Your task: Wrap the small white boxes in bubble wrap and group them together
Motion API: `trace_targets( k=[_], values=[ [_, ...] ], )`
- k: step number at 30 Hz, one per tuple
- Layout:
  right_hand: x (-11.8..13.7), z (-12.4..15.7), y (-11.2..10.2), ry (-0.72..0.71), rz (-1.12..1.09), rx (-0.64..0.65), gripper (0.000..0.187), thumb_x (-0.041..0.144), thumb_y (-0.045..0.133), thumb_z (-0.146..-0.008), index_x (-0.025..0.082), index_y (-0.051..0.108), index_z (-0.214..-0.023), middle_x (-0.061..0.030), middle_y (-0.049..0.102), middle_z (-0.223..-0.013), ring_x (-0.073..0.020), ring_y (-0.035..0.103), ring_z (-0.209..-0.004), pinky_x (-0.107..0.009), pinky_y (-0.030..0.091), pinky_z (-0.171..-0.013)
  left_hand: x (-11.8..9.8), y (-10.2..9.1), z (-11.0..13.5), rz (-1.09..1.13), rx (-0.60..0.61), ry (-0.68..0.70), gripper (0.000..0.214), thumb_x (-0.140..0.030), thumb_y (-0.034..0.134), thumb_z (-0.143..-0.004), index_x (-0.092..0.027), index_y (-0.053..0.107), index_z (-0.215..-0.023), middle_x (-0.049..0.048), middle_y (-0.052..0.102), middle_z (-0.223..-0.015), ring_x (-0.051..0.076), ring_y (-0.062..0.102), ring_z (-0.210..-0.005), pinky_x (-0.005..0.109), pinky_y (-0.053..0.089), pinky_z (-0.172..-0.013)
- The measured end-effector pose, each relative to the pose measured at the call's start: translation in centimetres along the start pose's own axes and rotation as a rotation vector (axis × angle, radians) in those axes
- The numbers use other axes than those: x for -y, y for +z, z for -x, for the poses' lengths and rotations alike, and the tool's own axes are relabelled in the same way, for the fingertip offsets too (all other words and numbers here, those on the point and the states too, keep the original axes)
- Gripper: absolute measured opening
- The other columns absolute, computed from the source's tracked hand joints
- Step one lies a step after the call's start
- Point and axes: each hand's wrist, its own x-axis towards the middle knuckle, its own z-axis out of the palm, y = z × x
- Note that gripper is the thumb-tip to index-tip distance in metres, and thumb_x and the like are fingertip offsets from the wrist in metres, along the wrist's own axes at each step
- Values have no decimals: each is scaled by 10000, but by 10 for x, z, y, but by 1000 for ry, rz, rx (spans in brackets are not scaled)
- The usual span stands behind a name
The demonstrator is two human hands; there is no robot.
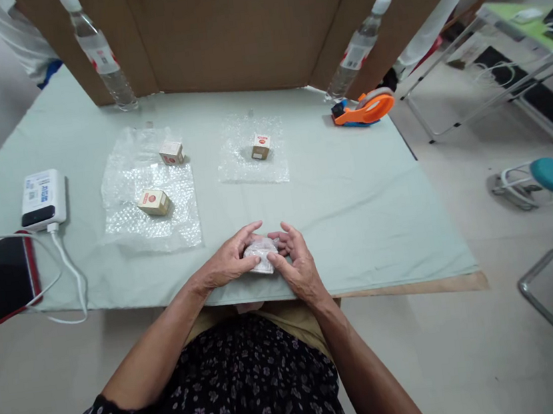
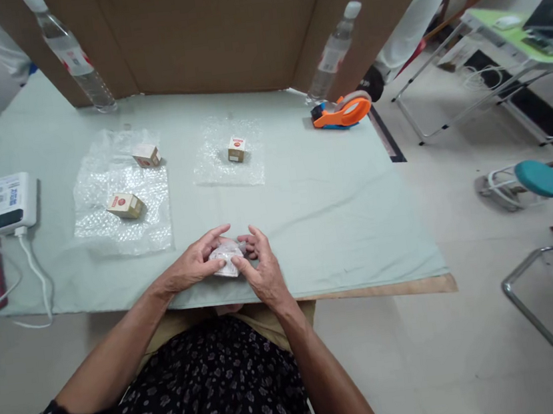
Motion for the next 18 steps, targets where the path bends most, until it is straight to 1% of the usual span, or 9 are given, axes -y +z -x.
trace_targets(
  k=[3,5,9,13,16,18],
  values=[
    [7,-2,-1,26,56,-1,346,412,644,-871,213,626,-1154,-58,699,-1024,-200,640,-890,-341,516,-810,3,2,0,23,-43,6,823,-291,706,-805,-166,329,-1526,119,569,-1246,226,576,-1120,338,457,-966],
    [12,-3,0,28,81,-17,263,400,626,-877,209,667,-1053,-37,692,-933,-176,617,-791,-312,508,-743,6,2,1,33,-69,15,831,-318,710,-809,-167,323,-1529,124,559,-1245,233,573,-1118,347,460,-962],
    [15,-5,1,30,86,-36,258,395,610,-885,214,692,-1050,-32,694,-928,-163,597,-750,-290,495,-697,10,0,6,44,-22,55,935,-311,761,-776,-188,264,-1559,141,513,-1340,267,536,-1214,389,423,-1042],
    [13,-8,-3,77,66,10,283,423,647,-854,206,697,-1029,-30,712,-893,-163,602,-698,-294,499,-664,12,-3,8,-3,-21,49,915,-267,741,-795,-210,257,-1569,132,506,-1360,265,530,-1229,410,400,-1077],
    [14,-14,-9,58,72,65,288,451,659,-844,204,714,-981,-41,730,-909,-173,620,-725,-303,511,-682,13,-5,6,1,-11,52,938,-264,754,-784,-211,249,-1573,133,521,-1341,267,533,-1225,418,405,-1071],
    [14,-21,-11,38,54,68,301,469,646,-854,207,722,-981,-49,740,-948,-183,642,-776,-313,524,-722,14,-6,5,8,-5,58,940,-271,760,-784,-215,250,-1572,134,524,-1338,264,536,-1218,415,414,-1059]
  ],
)
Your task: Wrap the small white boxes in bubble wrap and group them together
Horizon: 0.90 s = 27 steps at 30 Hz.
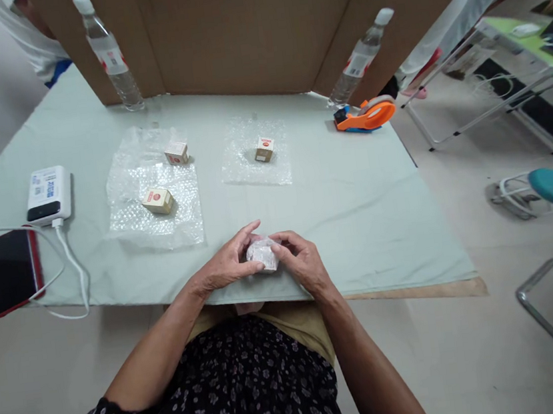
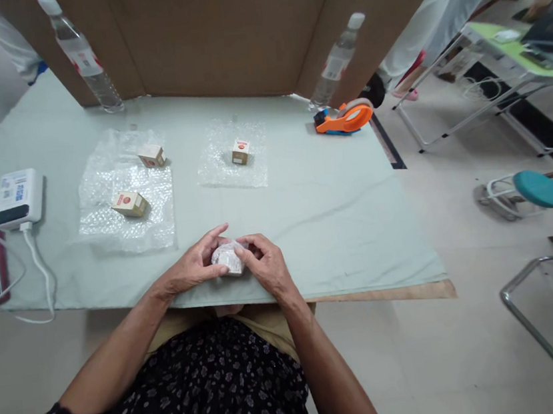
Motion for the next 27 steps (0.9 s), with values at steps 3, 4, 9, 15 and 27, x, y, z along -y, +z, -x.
trace_targets(
  k=[3,4,9,15,27],
  values=[
    [-1,-12,1,4,-89,-17,326,481,643,-856,204,720,-1010,-55,746,-1000,-199,671,-867,-334,538,-797,0,0,0,4,8,10,924,-278,757,-793,-223,260,-1570,136,522,-1349,264,533,-1225,412,415,-1055],
    [-2,-16,2,11,-125,-16,330,482,652,-850,204,719,-1015,-53,747,-1005,-202,674,-889,-340,539,-814,0,0,0,0,10,16,918,-282,756,-797,-225,264,-1569,136,523,-1353,266,529,-1234,415,409,-1062],
    [3,-28,8,-78,-174,-50,212,411,673,-854,227,747,-929,-31,724,-952,-193,660,-904,-341,526,-822,-1,-1,-1,-3,26,37,922,-310,761,-798,-223,265,-1571,143,527,-1384,276,517,-1259,428,384,-1088],
    [21,-8,11,-209,30,-170,145,327,622,-901,251,733,-847,-41,677,-932,-204,636,-933,-366,517,-864,3,-2,-2,-59,5,46,869,-364,707,-851,-193,254,-1572,150,537,-1390,254,539,-1216,411,399,-1069],
    [1,10,47,-258,194,-401,220,360,513,-963,275,713,-929,-78,726,-986,-258,636,-1007,-496,489,-968,11,12,-1,-177,-183,172,648,-398,593,-923,-167,404,-1498,139,538,-1422,263,528,-1274,406,369,-1142]
  ],
)
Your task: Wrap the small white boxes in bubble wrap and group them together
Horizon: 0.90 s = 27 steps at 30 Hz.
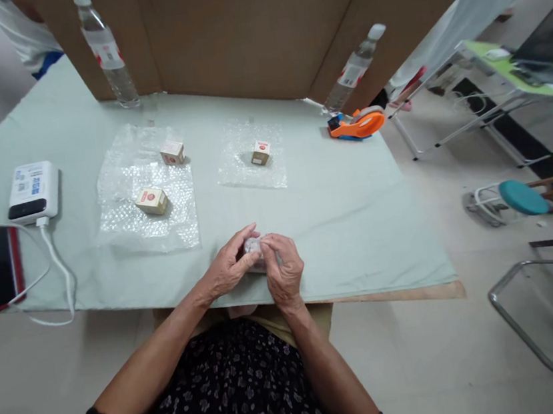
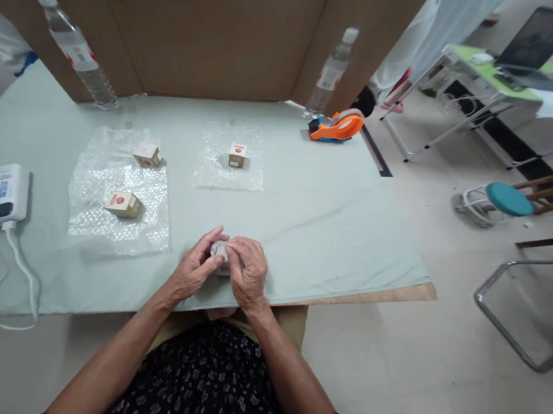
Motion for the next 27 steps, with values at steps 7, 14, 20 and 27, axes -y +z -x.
trace_targets(
  k=[7,14,20,27],
  values=[
    [5,-5,2,2,-51,-14,197,320,527,-955,248,693,-876,-72,735,-930,-227,658,-937,-425,519,-906,0,-7,4,0,54,-60,772,-303,658,-858,-153,312,-1531,157,497,-1440,278,495,-1305,434,356,-1153],
    [5,-19,-16,181,-216,135,164,338,585,-911,225,698,-875,-55,726,-966,-217,661,-959,-393,512,-943,-3,-1,-5,94,48,-59,779,-309,643,-847,-174,311,-1539,133,543,-1346,240,560,-1151,396,423,-1065],
    [7,-36,-29,103,-59,326,123,304,605,-874,256,710,-833,-48,745,-943,-253,646,-978,-441,479,-944,-4,2,-7,77,6,-59,734,-302,622,-870,-177,329,-1531,120,574,-1303,239,573,-1136,402,423,-1081],
    [7,-45,-31,35,31,408,127,284,605,-859,269,721,-809,-39,756,-908,-259,652,-948,-452,470,-929,0,4,-5,53,-15,-52,699,-294,606,-891,-186,342,-1529,117,573,-1340,263,546,-1229,428,388,-1133]
  ],
)
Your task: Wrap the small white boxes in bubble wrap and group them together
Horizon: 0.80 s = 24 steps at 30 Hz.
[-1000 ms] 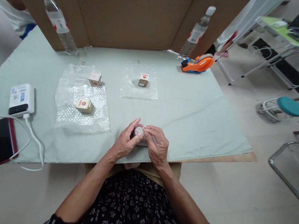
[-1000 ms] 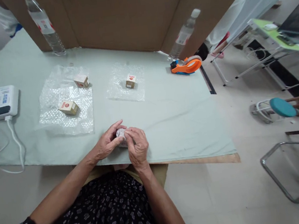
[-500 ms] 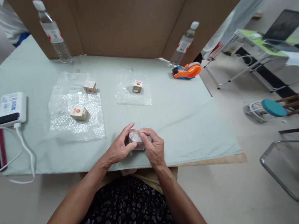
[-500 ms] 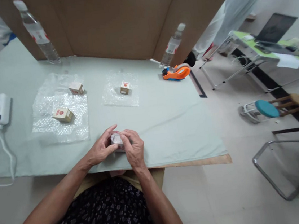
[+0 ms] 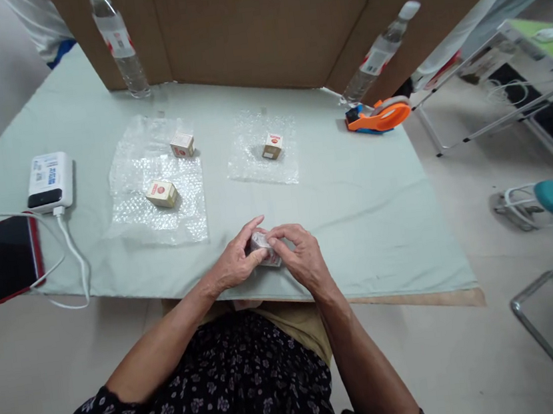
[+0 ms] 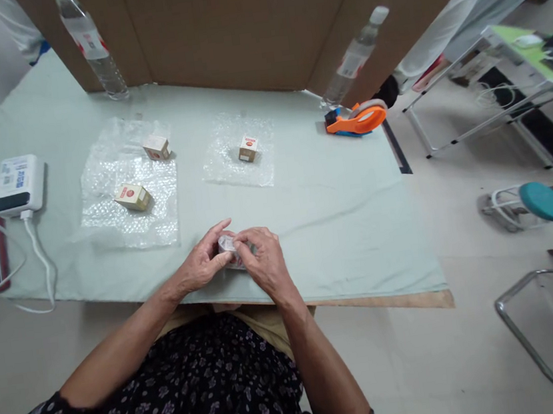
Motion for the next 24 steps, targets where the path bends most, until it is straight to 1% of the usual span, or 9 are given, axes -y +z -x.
trace_targets(
  k=[4,9,12,16,18,20,22,24],
  values=[
    [-3,-1,0,16,-74,16,136,279,594,-858,260,713,-795,-30,752,-884,-243,664,-922,-416,500,-899,0,0,-1,9,-5,4,707,-306,606,-889,-172,338,-1529,127,577,-1330,263,544,-1236,428,380,-1138],
    [-6,1,-1,-38,-20,-1,114,264,596,-838,259,708,-817,-44,747,-928,-263,660,-1029,-454,465,-978,-1,0,-2,-20,5,26,706,-302,590,-890,-134,330,-1525,155,578,-1331,278,543,-1235,452,388,-1129],
    [-8,1,-1,-71,9,5,111,274,596,-844,258,705,-833,-48,750,-952,-265,658,-1075,-466,454,-999,-1,-1,-3,-39,5,38,696,-298,589,-889,-141,339,-1520,154,581,-1329,282,551,-1225,468,397,-1122],
    [-10,1,-1,-93,23,-4,116,285,587,-859,258,697,-831,-48,756,-934,-270,661,-1094,-479,451,-1010,0,-2,-4,-45,-1,66,685,-296,592,-889,-151,356,-1515,146,590,-1325,287,539,-1248,477,385,-1134],
    [-9,2,-1,-86,37,-3,116,293,589,-866,262,700,-854,-50,760,-972,-275,651,-1127,-495,440,-1032,0,-2,-4,-43,-2,67,685,-298,596,-885,-154,362,-1513,145,591,-1325,285,537,-1248,471,389,-1128],
    [-6,3,-3,-78,40,-5,122,301,590,-874,266,707,-889,-57,755,-1057,-278,633,-1176,-507,427,-1059,1,-2,-4,-33,2,60,696,-300,603,-878,-155,361,-1514,145,589,-1322,279,547,-1225,460,402,-1111],
    [-4,6,-6,-76,26,-17,141,307,581,-890,271,709,-937,-58,744,-1121,-275,604,-1236,-507,414,-1088,0,-2,-4,-11,11,43,715,-304,611,-871,-152,348,-1518,146,585,-1311,264,568,-1173,445,424,-1080],
    [-3,10,-12,-87,-4,-45,159,310,576,-905,276,703,-994,-54,740,-1132,-266,569,-1292,-499,399,-1116,0,-3,-4,25,18,23,736,-311,625,-863,-154,337,-1522,144,578,-1297,244,584,-1114,422,448,-1040]
  ],
)
